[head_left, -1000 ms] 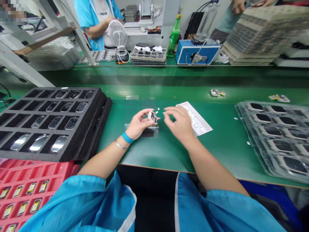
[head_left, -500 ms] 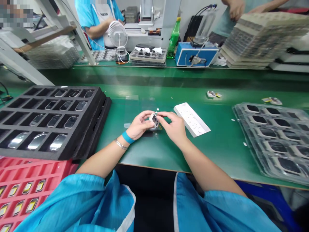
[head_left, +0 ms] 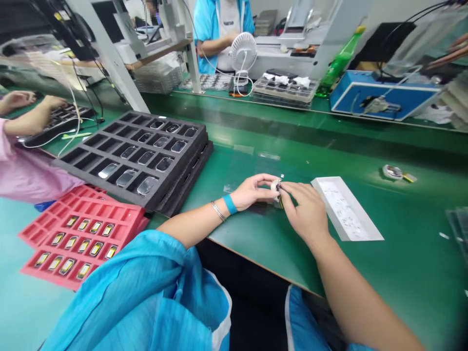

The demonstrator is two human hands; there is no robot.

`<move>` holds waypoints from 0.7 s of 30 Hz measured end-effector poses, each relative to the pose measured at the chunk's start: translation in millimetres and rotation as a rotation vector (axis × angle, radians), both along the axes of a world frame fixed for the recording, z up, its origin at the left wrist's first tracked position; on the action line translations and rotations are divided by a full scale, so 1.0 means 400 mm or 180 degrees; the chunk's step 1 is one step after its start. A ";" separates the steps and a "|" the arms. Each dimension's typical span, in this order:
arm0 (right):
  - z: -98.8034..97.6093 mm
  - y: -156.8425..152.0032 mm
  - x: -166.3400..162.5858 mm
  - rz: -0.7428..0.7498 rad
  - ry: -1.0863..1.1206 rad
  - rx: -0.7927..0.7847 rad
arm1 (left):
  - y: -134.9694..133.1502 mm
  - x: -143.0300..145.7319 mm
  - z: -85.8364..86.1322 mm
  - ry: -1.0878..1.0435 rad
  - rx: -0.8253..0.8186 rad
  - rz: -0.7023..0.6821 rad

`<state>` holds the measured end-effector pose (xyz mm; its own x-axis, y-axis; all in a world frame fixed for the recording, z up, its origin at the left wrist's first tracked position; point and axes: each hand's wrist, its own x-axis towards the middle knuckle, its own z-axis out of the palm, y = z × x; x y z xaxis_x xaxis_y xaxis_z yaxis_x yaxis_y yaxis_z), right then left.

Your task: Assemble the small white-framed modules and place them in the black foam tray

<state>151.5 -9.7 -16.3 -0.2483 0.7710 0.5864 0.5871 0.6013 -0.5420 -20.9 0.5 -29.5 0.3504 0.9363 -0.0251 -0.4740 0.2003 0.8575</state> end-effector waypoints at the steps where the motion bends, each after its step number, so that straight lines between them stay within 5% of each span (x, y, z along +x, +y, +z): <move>1: -0.003 0.004 0.001 0.0038 0.0300 -0.0333 | 0.000 -0.003 0.005 -0.0101 -0.0068 -0.0023; 4: -0.010 0.012 -0.001 0.0165 0.1284 -0.1161 | -0.003 -0.012 0.022 -0.0287 -0.0103 -0.0042; 8: -0.008 0.007 -0.010 0.0151 0.1678 -0.1319 | 0.000 -0.024 0.031 -0.0128 0.0049 -0.0015; 13: -0.001 -0.009 -0.016 -0.0006 0.1494 -0.1200 | -0.001 -0.022 0.027 -0.0032 0.0134 -0.0033; 21: -0.005 -0.018 -0.006 -0.0353 0.0280 -0.0428 | -0.003 -0.007 0.009 0.0153 0.0285 0.0038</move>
<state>149.2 -17.0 -18.3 -0.1096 0.8637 0.4920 0.5926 0.4542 -0.6653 -23.9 -0.6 -26.0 0.3396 0.9396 0.0424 -0.4336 0.1164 0.8935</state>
